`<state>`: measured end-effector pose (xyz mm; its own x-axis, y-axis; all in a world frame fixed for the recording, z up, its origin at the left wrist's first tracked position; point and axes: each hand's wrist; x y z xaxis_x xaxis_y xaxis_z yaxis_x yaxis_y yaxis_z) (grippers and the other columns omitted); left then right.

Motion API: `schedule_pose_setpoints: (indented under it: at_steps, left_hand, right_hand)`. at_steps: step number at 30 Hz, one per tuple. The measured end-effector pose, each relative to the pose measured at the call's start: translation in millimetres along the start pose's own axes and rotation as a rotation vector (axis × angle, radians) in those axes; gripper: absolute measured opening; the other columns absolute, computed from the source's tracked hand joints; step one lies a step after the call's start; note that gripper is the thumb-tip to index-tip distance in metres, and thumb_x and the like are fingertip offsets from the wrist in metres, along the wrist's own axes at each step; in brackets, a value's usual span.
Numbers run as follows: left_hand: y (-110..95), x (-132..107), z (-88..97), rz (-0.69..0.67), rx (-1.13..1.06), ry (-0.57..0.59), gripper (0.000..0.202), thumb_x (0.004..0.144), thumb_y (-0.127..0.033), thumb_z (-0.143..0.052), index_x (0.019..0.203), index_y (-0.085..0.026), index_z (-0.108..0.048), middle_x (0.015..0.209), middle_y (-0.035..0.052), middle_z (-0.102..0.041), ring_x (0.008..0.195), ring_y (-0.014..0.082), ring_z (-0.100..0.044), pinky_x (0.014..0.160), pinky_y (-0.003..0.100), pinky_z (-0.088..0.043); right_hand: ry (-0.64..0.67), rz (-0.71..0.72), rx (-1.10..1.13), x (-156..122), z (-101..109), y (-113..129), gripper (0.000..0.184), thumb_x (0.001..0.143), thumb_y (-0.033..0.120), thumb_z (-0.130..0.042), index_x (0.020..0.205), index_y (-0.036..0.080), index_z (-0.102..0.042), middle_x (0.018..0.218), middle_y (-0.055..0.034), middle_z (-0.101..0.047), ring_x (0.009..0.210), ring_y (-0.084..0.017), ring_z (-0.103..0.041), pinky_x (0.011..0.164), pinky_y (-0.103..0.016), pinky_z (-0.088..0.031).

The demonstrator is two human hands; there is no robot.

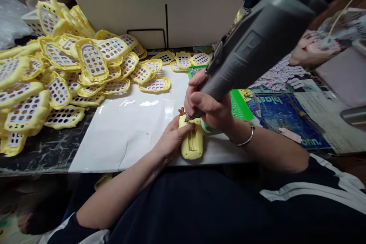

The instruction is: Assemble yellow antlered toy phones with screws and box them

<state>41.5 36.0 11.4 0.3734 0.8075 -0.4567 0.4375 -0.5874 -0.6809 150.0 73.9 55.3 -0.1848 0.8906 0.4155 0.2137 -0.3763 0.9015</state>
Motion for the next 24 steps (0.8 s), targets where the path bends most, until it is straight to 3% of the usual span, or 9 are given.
schedule_pose_setpoints:
  at_steps: [3,5,8,11,14,17,24]
  left_hand:
    - [-1,-3,1.1,0.016,-0.019,-0.016,0.036,0.066,-0.017,-0.074,0.097,-0.015,-0.058,0.082,0.0033,-0.069,0.072,0.0166,-0.065,0.072,0.029,-0.051]
    - [-1,-10,4.1,0.072,-0.041,0.006,0.036,0.067,-0.018,-0.075,0.099,-0.015,-0.060,0.082,0.0046,-0.070,0.071,0.0170,-0.066,0.071,0.029,-0.052]
    - [3,-25,11.2,0.257,-0.121,0.211,0.038,0.069,-0.022,-0.074,0.104,-0.014,-0.063,0.090,0.0104,-0.072,0.078,0.0200,-0.068,0.076,0.031,-0.053]
    - [10,-37,17.5,0.482,-0.218,0.491,0.048,0.067,-0.027,-0.076,0.111,-0.012,-0.064,0.106,0.0159,-0.070,0.097,0.0254,-0.067,0.088,0.033,-0.050]
    - [15,-38,19.4,0.582,-0.242,0.599,0.050,0.069,-0.027,-0.074,0.115,-0.009,-0.063,0.111,0.0184,-0.069,0.104,0.0274,-0.066,0.095,0.035,-0.046]
    - [13,-32,17.6,0.478,-0.276,0.524,0.043,0.073,-0.025,-0.070,0.112,-0.008,-0.065,0.107,0.0175,-0.070,0.098,0.0262,-0.067,0.091,0.036,-0.049]
    - [1,-19,8.6,0.144,-0.309,0.174,0.029,0.075,-0.021,-0.063,0.102,-0.009,-0.067,0.104,0.0147,-0.071,0.089,0.0243,-0.068,0.083,0.034,-0.054]
  right_hand:
    - [0.117,0.101,0.180,9,8,20,0.028,0.072,0.040,-0.072,0.091,0.028,-0.056,0.055,0.0090,-0.048,0.039,-0.008,-0.044,0.038,-0.023,-0.039]
    - [-0.002,0.220,0.155,21,17,28,0.026,0.072,0.040,-0.073,0.088,0.028,-0.056,0.056,0.0089,-0.047,0.039,-0.007,-0.043,0.037,-0.024,-0.037]
    - [-0.292,0.314,-0.018,45,37,19,0.029,0.068,0.044,-0.075,0.079,0.028,-0.053,0.055,0.0084,-0.042,0.040,-0.008,-0.042,0.042,-0.026,-0.037]
    - [-0.395,0.242,-0.126,67,60,-9,0.039,0.064,0.056,-0.073,0.080,0.029,-0.050,0.054,0.0089,-0.041,0.040,-0.009,-0.041,0.044,-0.028,-0.037]
    - [-0.455,0.209,-0.141,79,74,-34,0.043,0.062,0.060,-0.070,0.083,0.029,-0.048,0.054,0.0097,-0.041,0.040,-0.010,-0.040,0.045,-0.029,-0.035]
    - [-0.468,0.172,-0.125,83,78,-45,0.045,0.057,0.060,-0.072,0.083,0.030,-0.049,0.054,0.0102,-0.044,0.042,-0.010,-0.040,0.047,-0.030,-0.034]
    - [-0.466,0.129,-0.065,89,82,-58,0.059,0.038,0.068,-0.074,0.076,0.032,-0.047,0.045,0.0129,-0.040,0.043,-0.008,-0.034,0.045,-0.030,-0.026]
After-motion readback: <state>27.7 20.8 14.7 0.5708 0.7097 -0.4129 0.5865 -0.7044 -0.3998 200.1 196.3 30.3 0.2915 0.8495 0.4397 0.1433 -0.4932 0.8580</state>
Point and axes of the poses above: each hand's wrist, its own x-axis towards the middle knuckle, its own z-axis out of the back of the hand, y = z × x
